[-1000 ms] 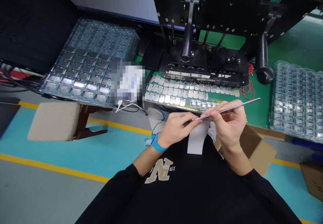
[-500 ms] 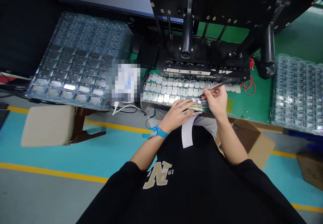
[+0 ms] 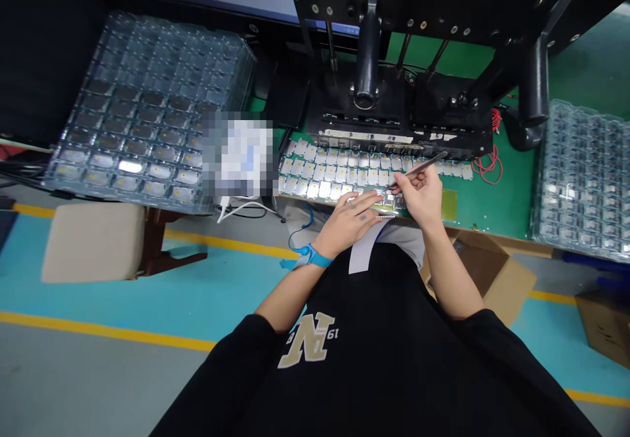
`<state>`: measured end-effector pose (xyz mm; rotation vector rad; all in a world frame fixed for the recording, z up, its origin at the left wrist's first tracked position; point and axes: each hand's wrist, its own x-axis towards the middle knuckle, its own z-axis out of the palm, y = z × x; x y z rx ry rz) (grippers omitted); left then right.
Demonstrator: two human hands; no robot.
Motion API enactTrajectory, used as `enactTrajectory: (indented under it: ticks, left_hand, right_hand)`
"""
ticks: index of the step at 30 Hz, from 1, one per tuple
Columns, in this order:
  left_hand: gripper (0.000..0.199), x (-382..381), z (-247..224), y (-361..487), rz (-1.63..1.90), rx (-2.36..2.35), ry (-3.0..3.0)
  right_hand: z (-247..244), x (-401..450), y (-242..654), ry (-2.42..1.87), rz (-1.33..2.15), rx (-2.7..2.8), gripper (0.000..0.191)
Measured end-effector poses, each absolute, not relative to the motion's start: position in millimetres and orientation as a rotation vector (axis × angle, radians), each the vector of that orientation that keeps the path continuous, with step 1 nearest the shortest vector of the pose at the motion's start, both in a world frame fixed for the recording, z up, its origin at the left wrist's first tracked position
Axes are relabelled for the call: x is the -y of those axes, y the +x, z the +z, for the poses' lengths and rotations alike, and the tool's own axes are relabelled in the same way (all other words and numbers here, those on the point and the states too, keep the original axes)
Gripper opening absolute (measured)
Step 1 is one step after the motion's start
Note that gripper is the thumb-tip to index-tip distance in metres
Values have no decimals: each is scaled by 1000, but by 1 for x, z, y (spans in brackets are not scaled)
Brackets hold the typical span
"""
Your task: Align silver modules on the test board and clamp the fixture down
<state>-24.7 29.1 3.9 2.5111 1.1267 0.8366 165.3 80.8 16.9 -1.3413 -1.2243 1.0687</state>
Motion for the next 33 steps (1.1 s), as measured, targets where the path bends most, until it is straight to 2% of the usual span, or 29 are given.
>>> enactTrajectory:
  ticks: [20, 33]
  left_hand:
    - [17, -28, 1, -25, 818, -1136, 2454]
    - [15, -28, 0, -24, 864, -1126, 2482]
  right_hand:
    - [8, -78, 172, -1235, 1045, 1374, 30]
    - [6, -78, 172, -1248, 1046, 1349, 34]
